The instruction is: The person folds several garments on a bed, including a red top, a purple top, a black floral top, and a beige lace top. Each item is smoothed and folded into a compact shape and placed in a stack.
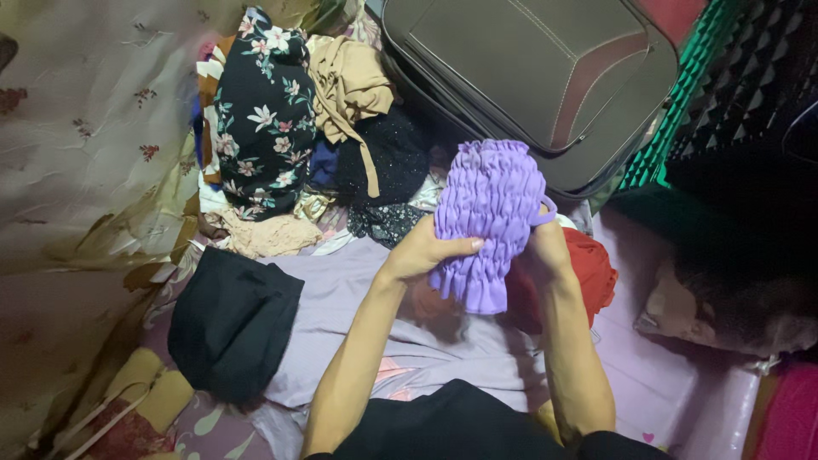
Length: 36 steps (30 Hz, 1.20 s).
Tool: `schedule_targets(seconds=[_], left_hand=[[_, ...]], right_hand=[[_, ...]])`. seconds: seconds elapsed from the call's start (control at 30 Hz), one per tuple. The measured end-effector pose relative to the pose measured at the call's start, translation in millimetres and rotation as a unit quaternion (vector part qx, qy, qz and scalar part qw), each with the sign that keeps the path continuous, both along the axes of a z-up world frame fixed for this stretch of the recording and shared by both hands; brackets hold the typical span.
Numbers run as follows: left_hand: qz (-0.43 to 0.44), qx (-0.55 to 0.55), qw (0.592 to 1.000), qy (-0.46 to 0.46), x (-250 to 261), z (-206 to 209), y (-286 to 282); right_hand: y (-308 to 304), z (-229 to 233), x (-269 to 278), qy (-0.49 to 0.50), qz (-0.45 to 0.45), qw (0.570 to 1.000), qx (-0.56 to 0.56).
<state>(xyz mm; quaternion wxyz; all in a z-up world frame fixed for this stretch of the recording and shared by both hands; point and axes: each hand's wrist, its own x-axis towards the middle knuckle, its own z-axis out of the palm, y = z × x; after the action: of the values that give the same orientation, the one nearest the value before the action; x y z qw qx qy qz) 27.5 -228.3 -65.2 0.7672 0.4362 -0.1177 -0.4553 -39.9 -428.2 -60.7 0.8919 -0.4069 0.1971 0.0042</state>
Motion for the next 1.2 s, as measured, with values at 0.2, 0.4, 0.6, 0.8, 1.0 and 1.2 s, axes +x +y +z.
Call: schedule_targets(seconds=[0.2, 0.4, 0.6, 0.8, 1.0, 1.2], left_hand=[[0.0, -0.015, 1.0, -0.004, -2.4, 3.9, -0.5], [-0.03, 0.029, 0.998, -0.05, 3.3, 9.5, 11.3], [-0.101, 0.018, 0.992, -0.069, 1.7, 9.0, 6.8], [-0.109, 0.038, 0.991, -0.068, 0.2, -2.0, 16.7], [-0.061, -0.018, 0.998, 0.021, -0.9, -34.4, 31.4], [0.127, -0.116, 0.965, 0.199, -29.2, -87.5, 24.6]], right_hand=[[-10.4, -22.1, -10.5, 0.023, -0.002, 0.962, -0.271], [-18.2, -1.4, -25.2, 0.009, -0.01, 1.0, -0.012], [-21.0, 15.2, -31.3, 0.01, 0.017, 0.995, 0.099], [-23.5, 7.0, -24.0, 0.005, 0.016, 0.999, 0.033], [-19.4, 21.6, -25.5, -0.003, -0.024, 0.997, 0.07], [-5.8, 17.4, -17.0, -0.014, -0.065, 0.993, 0.099]])
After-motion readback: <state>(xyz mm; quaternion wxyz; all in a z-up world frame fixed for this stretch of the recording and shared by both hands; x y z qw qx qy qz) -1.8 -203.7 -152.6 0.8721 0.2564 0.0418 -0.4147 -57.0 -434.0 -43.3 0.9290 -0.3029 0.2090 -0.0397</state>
